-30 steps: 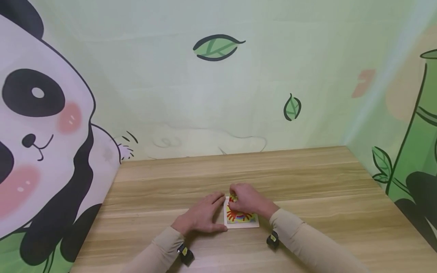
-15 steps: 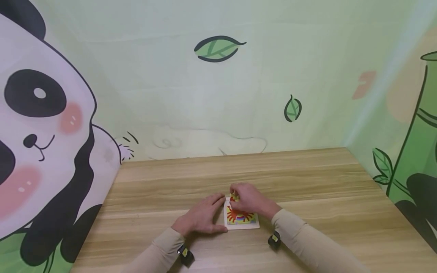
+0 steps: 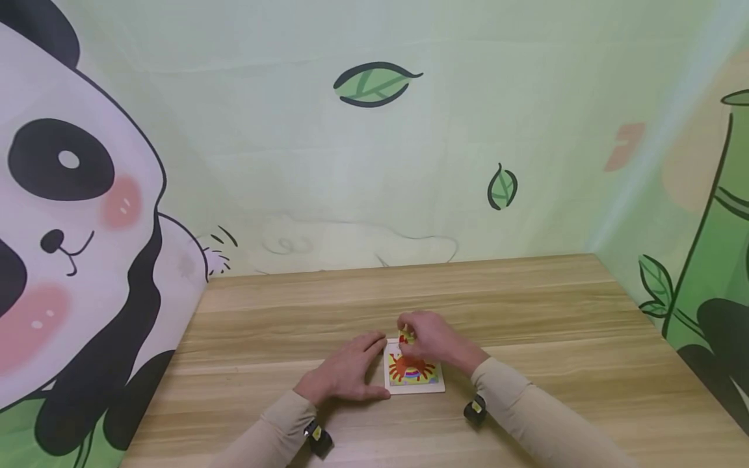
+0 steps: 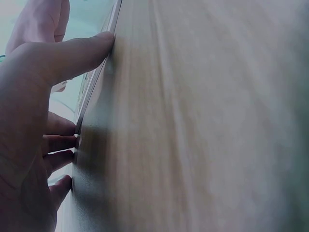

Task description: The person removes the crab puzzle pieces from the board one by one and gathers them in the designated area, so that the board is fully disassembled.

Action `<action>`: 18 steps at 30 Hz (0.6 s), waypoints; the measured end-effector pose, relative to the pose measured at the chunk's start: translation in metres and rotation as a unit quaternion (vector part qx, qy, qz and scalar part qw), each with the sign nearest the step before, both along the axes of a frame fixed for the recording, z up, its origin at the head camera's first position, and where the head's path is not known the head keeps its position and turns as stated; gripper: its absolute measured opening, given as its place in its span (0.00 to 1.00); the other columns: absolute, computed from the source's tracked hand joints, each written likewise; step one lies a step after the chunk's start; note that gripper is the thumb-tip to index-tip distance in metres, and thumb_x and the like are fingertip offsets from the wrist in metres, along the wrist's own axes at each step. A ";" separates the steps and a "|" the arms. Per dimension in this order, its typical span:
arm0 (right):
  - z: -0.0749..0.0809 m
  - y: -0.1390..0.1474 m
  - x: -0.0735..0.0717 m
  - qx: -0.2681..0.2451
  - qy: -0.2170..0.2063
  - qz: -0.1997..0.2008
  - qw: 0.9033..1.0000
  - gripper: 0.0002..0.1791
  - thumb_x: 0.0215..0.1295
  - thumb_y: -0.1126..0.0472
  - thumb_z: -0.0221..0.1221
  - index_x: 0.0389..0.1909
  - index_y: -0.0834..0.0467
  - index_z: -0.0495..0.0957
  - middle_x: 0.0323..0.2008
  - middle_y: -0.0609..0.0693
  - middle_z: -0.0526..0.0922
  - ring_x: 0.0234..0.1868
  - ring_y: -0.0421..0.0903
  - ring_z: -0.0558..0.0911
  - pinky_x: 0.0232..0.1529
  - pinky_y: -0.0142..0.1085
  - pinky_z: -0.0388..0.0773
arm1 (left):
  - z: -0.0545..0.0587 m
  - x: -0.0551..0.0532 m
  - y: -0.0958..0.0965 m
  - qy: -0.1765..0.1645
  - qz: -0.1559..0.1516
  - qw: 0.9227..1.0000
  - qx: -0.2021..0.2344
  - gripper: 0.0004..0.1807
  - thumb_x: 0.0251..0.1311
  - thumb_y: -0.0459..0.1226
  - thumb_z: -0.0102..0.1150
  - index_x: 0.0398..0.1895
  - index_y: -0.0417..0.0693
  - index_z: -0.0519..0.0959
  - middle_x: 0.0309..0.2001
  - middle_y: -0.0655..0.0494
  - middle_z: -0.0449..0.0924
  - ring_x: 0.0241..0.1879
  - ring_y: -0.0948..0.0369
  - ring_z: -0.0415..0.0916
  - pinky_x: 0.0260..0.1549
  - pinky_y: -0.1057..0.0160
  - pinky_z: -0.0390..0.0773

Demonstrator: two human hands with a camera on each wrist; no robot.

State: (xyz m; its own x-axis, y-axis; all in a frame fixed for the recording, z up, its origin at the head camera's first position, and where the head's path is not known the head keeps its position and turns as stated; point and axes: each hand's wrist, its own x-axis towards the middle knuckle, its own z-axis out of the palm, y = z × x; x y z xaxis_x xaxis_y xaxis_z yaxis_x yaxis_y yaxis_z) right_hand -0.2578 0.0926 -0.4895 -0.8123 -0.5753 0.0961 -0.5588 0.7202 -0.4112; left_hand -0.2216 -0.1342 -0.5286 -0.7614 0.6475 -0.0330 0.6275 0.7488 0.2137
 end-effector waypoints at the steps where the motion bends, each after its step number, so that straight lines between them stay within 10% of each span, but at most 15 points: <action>1: 0.000 0.001 0.000 -0.002 0.005 0.000 1.000 0.18 0.51 0.56 0.67 0.43 0.57 0.79 0.34 0.48 0.82 0.35 0.42 0.78 0.35 0.34 0.78 | 0.000 0.000 0.000 -0.001 0.000 1.000 -0.001 0.56 0.51 0.69 0.58 0.75 0.44 0.55 0.75 0.47 0.54 0.74 0.51 0.54 0.72 0.51 0.59; 18: 0.000 0.019 0.000 -0.016 0.018 -0.010 1.000 0.17 0.50 0.58 0.69 0.42 0.57 0.80 0.33 0.48 0.81 0.35 0.44 0.79 0.34 0.33 0.77 | 0.000 0.001 -0.001 0.001 -0.001 1.000 0.001 0.56 0.51 0.69 0.57 0.75 0.44 0.56 0.75 0.46 0.54 0.74 0.50 0.54 0.72 0.50 0.59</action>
